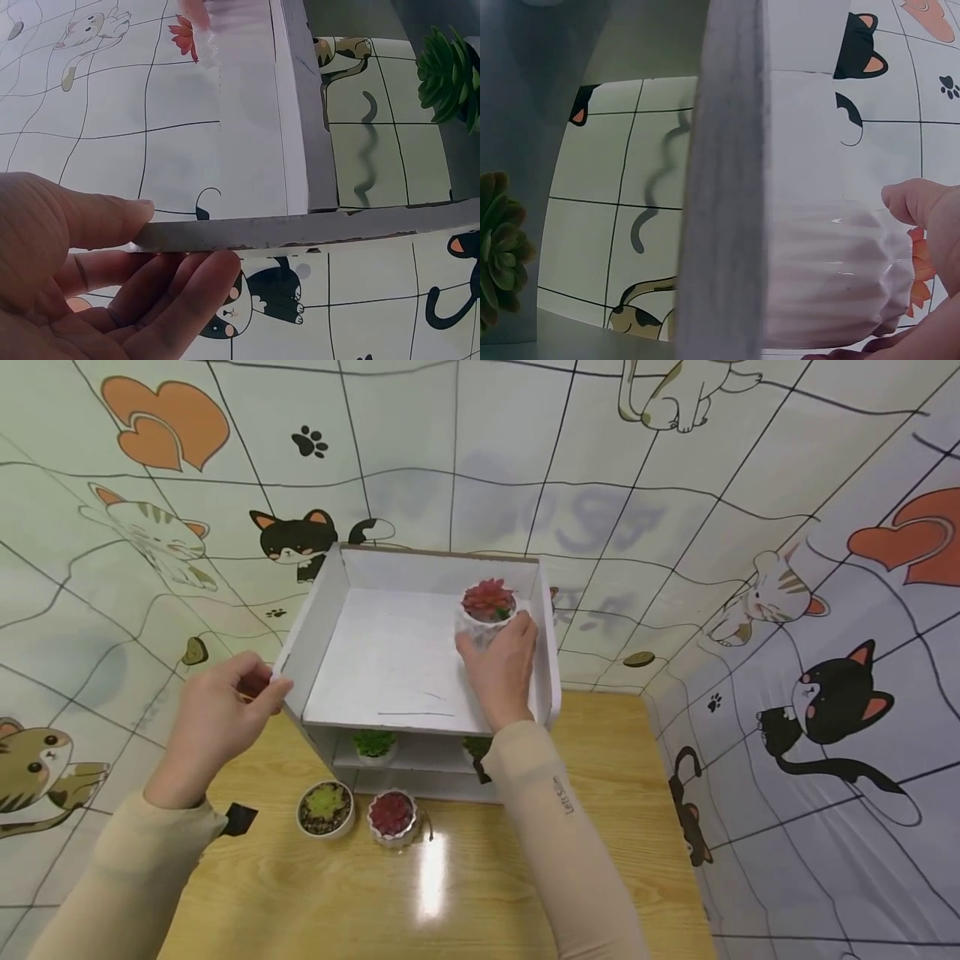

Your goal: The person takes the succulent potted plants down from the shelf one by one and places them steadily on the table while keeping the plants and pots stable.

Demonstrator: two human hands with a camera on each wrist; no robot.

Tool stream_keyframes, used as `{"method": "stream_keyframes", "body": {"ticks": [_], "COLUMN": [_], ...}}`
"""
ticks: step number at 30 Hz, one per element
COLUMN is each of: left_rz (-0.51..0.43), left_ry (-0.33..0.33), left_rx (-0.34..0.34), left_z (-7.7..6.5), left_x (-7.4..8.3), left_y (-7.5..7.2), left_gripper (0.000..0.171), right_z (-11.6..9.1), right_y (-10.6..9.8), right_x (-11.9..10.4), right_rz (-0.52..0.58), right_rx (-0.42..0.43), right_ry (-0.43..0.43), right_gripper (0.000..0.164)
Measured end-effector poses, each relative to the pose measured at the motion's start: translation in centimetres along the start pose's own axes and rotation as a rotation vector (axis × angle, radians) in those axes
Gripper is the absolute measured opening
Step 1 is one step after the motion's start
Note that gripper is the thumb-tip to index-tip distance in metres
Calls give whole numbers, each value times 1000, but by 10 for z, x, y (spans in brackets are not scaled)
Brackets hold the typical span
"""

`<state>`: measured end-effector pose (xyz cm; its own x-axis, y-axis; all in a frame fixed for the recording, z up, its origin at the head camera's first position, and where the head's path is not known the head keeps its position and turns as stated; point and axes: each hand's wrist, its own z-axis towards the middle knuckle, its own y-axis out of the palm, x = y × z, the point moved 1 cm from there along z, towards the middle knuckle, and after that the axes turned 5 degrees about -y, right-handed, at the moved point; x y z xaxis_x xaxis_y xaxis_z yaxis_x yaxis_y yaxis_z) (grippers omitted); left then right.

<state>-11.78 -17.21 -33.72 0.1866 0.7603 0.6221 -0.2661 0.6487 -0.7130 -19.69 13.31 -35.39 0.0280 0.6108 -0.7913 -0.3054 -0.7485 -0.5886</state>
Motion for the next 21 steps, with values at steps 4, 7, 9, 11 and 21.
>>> {"method": "stream_keyframes", "body": {"ticks": [4,7,9,11,21], "left_rz": [-5,-4,-4,-5,-2], "left_ry": [2,1,2,2,-1], "left_rx": [4,4,4,2,-5], "left_z": [0,0,0,-1,-1], "left_x": [2,2,2,2,2], "left_y": [1,1,1,1,0], "left_gripper": [17,16,16,16,16], "right_z": [3,5,7,8,15], "right_y": [1,3,5,7,10], "right_x": [3,5,7,9,13], "right_rz": [30,51,57,61,78], "right_rx": [17,34,46,55,85], "right_ry": [-6,-15,-18,-22,3], "right_gripper": [95,97,97,97,95]}}
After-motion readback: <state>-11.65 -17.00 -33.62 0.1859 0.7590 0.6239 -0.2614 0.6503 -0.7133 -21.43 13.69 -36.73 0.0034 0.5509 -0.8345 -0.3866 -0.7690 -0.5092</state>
